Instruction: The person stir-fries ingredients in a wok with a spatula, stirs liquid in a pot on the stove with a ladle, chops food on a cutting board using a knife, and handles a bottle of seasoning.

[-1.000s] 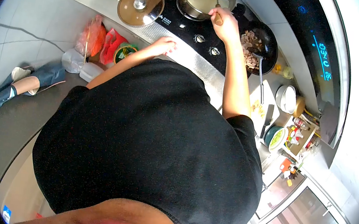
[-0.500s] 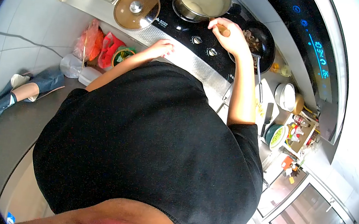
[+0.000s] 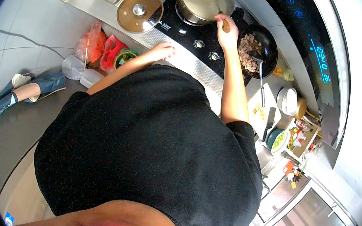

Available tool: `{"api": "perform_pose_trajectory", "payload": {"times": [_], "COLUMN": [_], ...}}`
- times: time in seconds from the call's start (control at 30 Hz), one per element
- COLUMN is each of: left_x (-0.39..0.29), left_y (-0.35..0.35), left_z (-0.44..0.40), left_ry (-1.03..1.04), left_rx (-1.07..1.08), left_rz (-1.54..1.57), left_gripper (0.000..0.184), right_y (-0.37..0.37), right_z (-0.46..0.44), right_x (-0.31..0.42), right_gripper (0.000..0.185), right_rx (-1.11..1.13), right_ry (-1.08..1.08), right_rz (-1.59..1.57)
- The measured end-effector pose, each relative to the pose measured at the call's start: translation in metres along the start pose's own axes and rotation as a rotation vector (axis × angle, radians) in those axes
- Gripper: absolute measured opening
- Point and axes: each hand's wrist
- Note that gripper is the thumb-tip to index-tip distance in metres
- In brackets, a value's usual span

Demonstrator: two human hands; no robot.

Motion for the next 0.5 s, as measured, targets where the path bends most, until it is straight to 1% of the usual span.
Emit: {"api": "perform_pose_trajectory", "payload": {"times": [0.03,0.07,0.13,0.17,0.2,0.27,0.3,0.4,0.47,0.5], "left_x": [0.0,0.0,-0.001,-0.002,-0.003,-0.005,-0.005,-0.004,-0.003,-0.003], "left_y": [0.0,0.001,0.002,0.003,0.004,0.005,0.006,0.006,0.004,0.003], "left_z": [-0.001,-0.001,-0.002,-0.002,-0.002,-0.001,-0.001,-0.002,-0.004,-0.003], "left_ry": [0.001,-0.006,-0.013,-0.02,-0.027,-0.03,-0.031,-0.032,-0.031,-0.033], "left_rx": [0.001,-0.004,-0.006,-0.007,-0.009,-0.003,0.0,-0.008,-0.002,0.003], "left_rz": [0.0,-0.003,-0.007,-0.004,-0.002,-0.007,-0.011,-0.021,-0.006,0.007], "left_gripper": [0.027,0.027,0.027,0.027,0.027,0.027,0.027,0.027,0.027,0.027], "right_y": [0.003,0.003,0.0,0.001,-0.001,-0.007,-0.01,-0.022,-0.029,-0.032], "right_z": [0.002,0.004,0.01,0.012,0.013,0.015,0.016,0.026,0.032,0.034], "right_x": [-0.006,-0.012,0.002,0.01,0.01,0.009,0.009,0.007,0.006,0.007], "right_gripper": [0.017,0.017,0.017,0.017,0.017,0.019,0.02,0.021,0.02,0.02], "right_rx": [0.028,0.028,0.127,0.1,0.097,0.058,0.019,-0.08,-0.097,-0.142], "right_ry": [0.06,0.061,0.246,0.265,0.265,0.514,0.553,0.605,0.597,0.56], "right_rz": [-0.057,-0.055,-0.327,-0.425,-0.424,-0.703,-0.773,-0.933,-0.967,-0.968]}}
Point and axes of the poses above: each hand's wrist, its own z-axis away from the middle knuckle, its own y-axis out of the palm, x = y × z, and after that the axes turned 8 degrees about z, right-handed
